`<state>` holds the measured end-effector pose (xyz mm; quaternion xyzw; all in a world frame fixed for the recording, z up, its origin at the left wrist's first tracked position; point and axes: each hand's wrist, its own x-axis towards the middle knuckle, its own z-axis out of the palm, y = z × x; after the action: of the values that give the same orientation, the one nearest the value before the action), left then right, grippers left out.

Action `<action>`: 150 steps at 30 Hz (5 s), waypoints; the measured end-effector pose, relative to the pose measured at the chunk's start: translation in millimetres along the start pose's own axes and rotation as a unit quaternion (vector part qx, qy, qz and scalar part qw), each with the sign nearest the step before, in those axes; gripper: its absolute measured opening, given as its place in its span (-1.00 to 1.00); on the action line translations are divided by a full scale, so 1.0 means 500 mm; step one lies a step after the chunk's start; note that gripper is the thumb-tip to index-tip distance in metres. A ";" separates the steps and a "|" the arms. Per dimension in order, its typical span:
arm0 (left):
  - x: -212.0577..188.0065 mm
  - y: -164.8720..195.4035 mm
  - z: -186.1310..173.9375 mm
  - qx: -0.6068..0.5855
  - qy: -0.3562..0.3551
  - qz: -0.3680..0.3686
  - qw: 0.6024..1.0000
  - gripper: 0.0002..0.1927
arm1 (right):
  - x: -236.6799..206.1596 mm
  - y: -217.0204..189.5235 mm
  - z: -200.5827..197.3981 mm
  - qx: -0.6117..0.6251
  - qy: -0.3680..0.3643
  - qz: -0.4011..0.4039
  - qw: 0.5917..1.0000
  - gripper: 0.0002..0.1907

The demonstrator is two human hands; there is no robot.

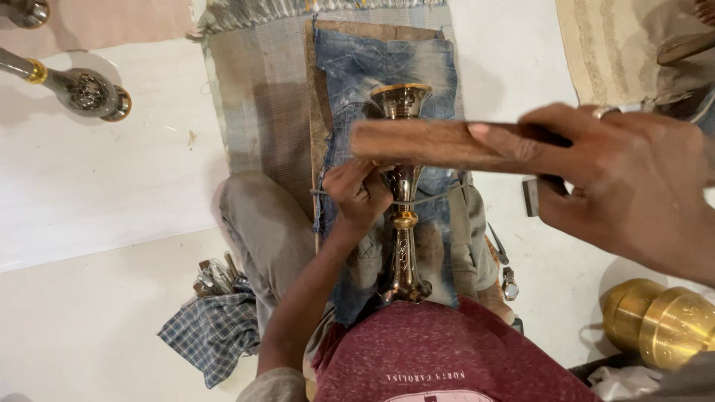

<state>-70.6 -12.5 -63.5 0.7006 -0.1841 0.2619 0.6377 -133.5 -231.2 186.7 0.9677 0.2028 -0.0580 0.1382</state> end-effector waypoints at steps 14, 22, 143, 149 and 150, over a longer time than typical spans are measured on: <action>0.030 0.049 -0.003 -0.109 -0.021 -0.032 0.993 -0.81 | 0.048 -0.004 -0.029 -0.032 -0.058 0.043 0.997 -0.16; 0.050 0.051 -0.016 0.047 -0.103 0.027 0.993 -0.68 | -0.002 0.005 0.088 0.305 0.075 0.102 0.944 -0.21; 0.154 0.056 -0.040 0.061 -0.483 0.194 0.851 -0.58 | -0.213 -0.185 0.450 0.354 0.473 0.178 0.787 -0.34; 0.179 0.048 -0.032 0.004 -0.526 0.238 0.816 -0.59 | -0.244 -0.240 0.473 0.282 0.411 0.268 0.825 -0.50; 0.178 0.047 -0.032 -0.003 -0.536 0.223 0.814 -0.59 | -0.245 -0.244 0.460 0.289 0.386 0.336 0.809 -0.54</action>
<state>-15.8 7.3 9.4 0.6680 -0.6486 -0.0206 0.3641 -307.9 -236.7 -42.2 0.9133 -0.1241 0.3144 -0.2271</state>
